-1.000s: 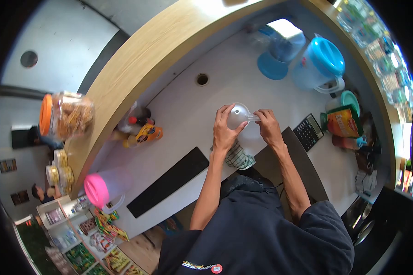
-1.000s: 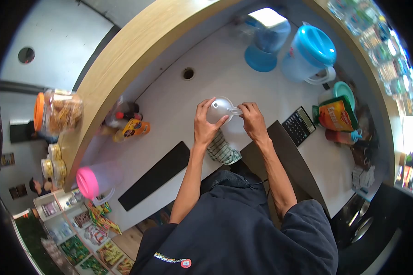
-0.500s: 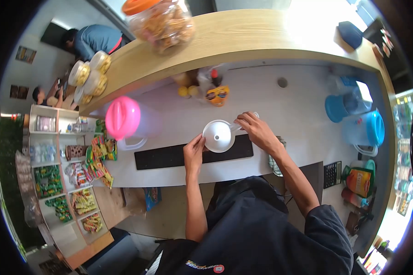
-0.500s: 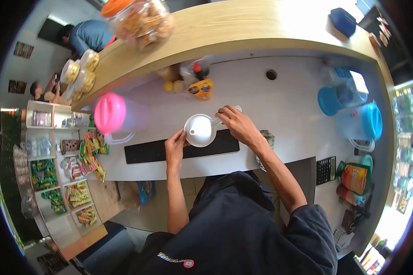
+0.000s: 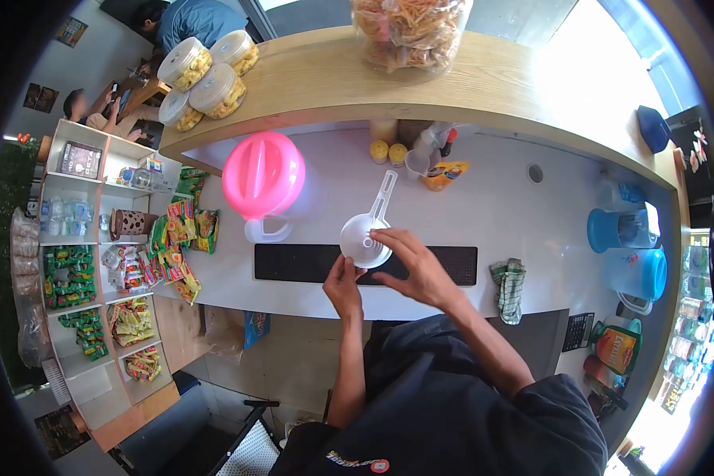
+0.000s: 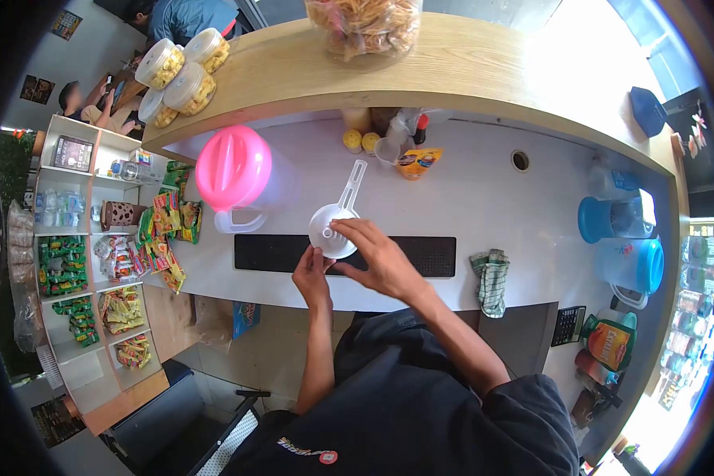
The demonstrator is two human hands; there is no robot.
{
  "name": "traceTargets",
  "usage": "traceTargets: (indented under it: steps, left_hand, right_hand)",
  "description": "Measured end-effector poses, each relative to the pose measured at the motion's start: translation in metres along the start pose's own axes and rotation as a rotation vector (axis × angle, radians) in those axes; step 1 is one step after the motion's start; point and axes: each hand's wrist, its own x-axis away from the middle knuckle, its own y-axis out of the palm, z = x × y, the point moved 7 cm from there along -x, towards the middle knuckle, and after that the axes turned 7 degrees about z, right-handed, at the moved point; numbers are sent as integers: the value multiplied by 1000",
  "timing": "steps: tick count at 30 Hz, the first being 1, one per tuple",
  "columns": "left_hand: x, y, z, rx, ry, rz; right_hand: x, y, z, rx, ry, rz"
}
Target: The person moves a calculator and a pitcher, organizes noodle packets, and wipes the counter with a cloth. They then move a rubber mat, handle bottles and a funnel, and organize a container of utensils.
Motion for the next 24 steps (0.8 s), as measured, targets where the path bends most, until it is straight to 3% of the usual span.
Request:
traceTargets:
  steps: [6, 9, 14, 21, 24]
  left_hand:
    - [-3, 24, -10, 65, 82, -56]
    - [-4, 38, -11, 118, 18, 10]
    - [-17, 77, -42, 327, -132, -63]
    - [-50, 122, -94, 379, -187, -211]
    - [-66, 130, -82, 74, -46, -212]
  right_hand:
    - [-11, 38, 14, 173, 17, 211]
    - [-23, 38, 24, 183, 87, 359]
    - [-40, 34, 46, 138, 211, 582]
    - [-73, 42, 102, 149, 189, 523]
    - [-86, 36, 123, 165, 266, 451]
